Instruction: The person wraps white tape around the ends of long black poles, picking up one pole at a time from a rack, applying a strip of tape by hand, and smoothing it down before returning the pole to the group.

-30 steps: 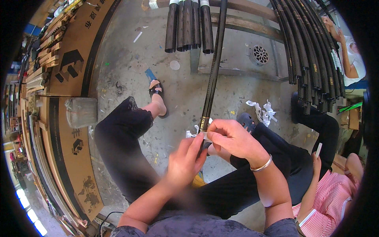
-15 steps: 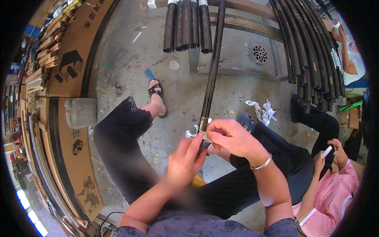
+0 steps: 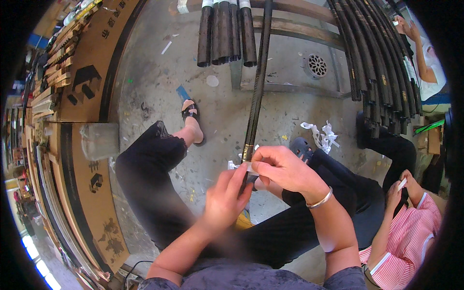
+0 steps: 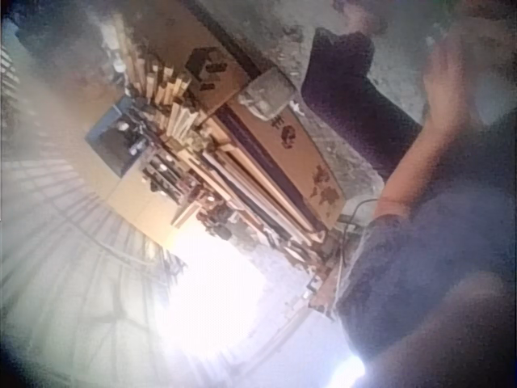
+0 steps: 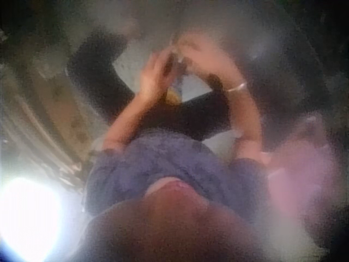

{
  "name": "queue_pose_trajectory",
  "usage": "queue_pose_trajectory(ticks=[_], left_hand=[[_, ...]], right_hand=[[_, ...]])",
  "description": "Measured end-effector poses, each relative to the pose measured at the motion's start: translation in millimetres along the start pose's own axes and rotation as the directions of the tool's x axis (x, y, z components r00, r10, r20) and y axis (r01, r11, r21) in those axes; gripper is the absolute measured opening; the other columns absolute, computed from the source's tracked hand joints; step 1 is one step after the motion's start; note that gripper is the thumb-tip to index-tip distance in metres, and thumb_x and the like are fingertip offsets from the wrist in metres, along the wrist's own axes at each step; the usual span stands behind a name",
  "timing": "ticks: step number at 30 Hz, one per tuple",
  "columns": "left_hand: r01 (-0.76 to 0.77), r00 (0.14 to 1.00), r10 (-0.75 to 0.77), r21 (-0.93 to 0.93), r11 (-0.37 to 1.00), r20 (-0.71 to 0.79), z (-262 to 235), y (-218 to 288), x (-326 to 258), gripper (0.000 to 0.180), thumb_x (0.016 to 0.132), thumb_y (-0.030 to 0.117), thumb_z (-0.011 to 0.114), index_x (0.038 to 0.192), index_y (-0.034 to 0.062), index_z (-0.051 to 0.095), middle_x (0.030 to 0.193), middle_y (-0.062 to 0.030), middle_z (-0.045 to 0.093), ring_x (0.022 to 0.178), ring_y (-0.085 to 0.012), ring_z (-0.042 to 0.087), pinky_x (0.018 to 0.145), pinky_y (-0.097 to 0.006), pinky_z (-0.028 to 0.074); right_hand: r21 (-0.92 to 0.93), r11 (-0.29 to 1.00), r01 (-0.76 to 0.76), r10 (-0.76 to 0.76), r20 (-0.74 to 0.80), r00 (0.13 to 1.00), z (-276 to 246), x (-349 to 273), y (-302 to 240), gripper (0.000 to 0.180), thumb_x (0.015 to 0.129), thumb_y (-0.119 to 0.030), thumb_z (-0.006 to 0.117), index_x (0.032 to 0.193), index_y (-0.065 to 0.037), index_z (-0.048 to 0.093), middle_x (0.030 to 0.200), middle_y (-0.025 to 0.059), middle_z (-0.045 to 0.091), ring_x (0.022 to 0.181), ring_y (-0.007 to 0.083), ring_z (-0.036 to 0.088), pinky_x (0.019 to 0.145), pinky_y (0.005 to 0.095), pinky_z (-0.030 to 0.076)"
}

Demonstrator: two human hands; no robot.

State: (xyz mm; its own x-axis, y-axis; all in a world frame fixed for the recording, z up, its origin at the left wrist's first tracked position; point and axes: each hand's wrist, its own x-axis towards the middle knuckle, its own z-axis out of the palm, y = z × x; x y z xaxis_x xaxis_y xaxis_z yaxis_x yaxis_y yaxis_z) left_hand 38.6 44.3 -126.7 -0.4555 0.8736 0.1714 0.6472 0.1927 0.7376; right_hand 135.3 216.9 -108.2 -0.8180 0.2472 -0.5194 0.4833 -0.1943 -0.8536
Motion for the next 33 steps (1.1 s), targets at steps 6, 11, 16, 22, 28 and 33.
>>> queue_pose_trajectory(ticks=[6,11,16,22,28,33], left_hand=[[-0.005,1.000,0.005,0.014,1.000,0.000,1.1,-2.1,-1.1,0.061,0.073,0.004,0.078,0.129,0.0057,0.053,0.097,-0.0138,0.062,0.068,-0.0267,0.066,0.056,-0.035,0.054],[-0.003,1.000,0.003,0.014,1.000,0.001,1.6,-2.3,-1.4,0.061,0.074,0.004,0.078,0.129,0.0056,0.053,0.097,-0.0134,0.062,0.066,-0.0245,0.065,0.055,-0.034,0.054],[0.003,1.000,-0.003,0.011,1.000,-0.005,2.3,-3.4,-2.6,0.061,0.074,0.004,0.078,0.130,0.0060,0.052,0.097,-0.0131,0.062,0.063,-0.0236,0.064,0.054,-0.033,0.054],[-0.005,1.000,0.005,0.026,1.000,-0.008,1.9,-2.2,-1.7,0.062,0.074,0.004,0.078,0.130,0.0061,0.052,0.095,-0.0127,0.062,0.061,-0.0226,0.063,0.053,-0.033,0.053],[-0.007,1.000,0.007,0.025,1.000,-0.005,1.4,-1.7,-1.3,0.062,0.074,0.004,0.078,0.130,0.0061,0.052,0.095,-0.0127,0.062,0.060,-0.0220,0.062,0.051,-0.032,0.053],[0.002,1.000,-0.002,0.022,1.000,-0.004,2.0,-2.4,-1.9,0.062,0.074,0.004,0.078,0.130,0.0061,0.052,0.095,-0.0125,0.062,0.060,-0.0218,0.062,0.051,-0.032,0.053]], right_hand=[[0.035,0.999,0.013,-0.013,-0.001,1.000,1.5,1.5,2.3,0.022,0.092,-0.021,0.058,0.089,0.001,0.061,0.060,0.0039,0.058,0.055,0.0092,0.052,0.050,0.0277,0.041],[0.019,1.000,0.022,-0.022,-0.011,1.000,1.5,0.9,2.6,0.022,0.091,-0.021,0.059,0.088,0.000,0.061,0.061,0.0059,0.060,0.056,0.0111,0.055,0.052,0.0289,0.043],[-0.003,1.000,0.015,-0.015,-0.012,1.000,1.0,0.7,0.5,0.023,0.090,-0.022,0.059,0.088,0.000,0.062,0.062,0.0069,0.062,0.056,0.0127,0.058,0.054,0.0297,0.045],[-0.018,1.000,-0.019,0.019,0.007,1.000,0.7,-0.5,-5.8,0.015,0.092,-0.013,0.057,0.087,0.001,0.059,0.066,0.0021,0.059,0.059,0.0082,0.056,0.056,0.0245,0.044],[-0.019,1.000,-0.021,0.021,0.014,1.000,0.7,0.7,-3.8,0.015,0.092,-0.013,0.057,0.086,0.001,0.059,0.066,0.0022,0.059,0.059,0.0083,0.056,0.056,0.0247,0.045],[-0.031,0.999,-0.038,0.039,0.018,0.999,-0.3,-0.1,-6.7,0.015,0.092,-0.013,0.056,0.086,0.001,0.059,0.067,0.0021,0.059,0.059,0.0084,0.057,0.057,0.0245,0.045]])
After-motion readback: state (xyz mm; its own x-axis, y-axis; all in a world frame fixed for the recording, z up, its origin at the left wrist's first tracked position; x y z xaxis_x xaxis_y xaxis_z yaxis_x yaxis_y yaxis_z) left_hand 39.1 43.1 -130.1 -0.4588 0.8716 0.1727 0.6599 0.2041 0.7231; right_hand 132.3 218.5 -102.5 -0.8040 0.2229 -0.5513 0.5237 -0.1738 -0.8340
